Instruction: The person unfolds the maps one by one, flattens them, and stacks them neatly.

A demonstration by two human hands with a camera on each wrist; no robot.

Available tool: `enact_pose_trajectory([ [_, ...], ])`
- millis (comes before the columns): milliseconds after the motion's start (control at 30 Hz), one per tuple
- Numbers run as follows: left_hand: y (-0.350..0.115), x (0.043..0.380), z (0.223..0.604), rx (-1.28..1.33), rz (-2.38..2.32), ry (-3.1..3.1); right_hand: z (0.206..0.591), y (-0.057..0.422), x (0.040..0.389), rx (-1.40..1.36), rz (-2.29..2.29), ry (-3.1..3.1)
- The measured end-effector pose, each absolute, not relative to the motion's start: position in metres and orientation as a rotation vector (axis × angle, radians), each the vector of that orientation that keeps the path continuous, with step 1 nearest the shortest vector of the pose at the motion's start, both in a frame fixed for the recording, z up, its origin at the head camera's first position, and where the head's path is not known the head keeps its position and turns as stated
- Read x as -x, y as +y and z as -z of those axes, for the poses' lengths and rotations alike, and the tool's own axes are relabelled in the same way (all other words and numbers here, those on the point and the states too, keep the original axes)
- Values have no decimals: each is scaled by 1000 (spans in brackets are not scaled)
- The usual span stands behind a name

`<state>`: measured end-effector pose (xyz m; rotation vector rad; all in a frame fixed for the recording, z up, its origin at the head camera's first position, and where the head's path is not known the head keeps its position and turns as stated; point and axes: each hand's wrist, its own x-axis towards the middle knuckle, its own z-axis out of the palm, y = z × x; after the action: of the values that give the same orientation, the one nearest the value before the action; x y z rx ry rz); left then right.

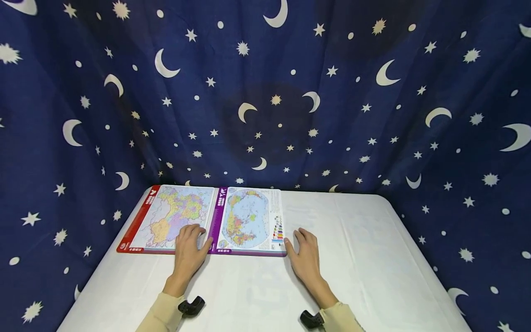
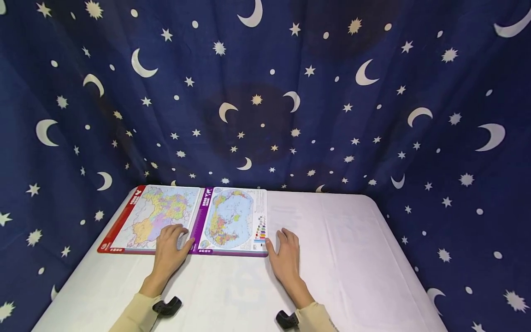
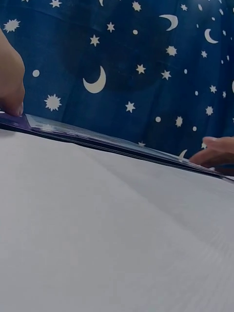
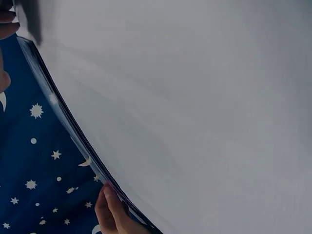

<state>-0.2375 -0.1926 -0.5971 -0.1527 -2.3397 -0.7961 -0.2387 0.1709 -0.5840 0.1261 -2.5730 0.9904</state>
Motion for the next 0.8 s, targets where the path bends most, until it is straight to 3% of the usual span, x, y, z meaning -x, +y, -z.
enact_pose_trajectory([
  [233, -185, 240, 597, 174, 769, -2362, 582, 145, 241, -132, -1001, -2518],
  [800, -158, 236, 595, -73, 810, -2369, 590, 143, 240, -125, -1007, -2488],
])
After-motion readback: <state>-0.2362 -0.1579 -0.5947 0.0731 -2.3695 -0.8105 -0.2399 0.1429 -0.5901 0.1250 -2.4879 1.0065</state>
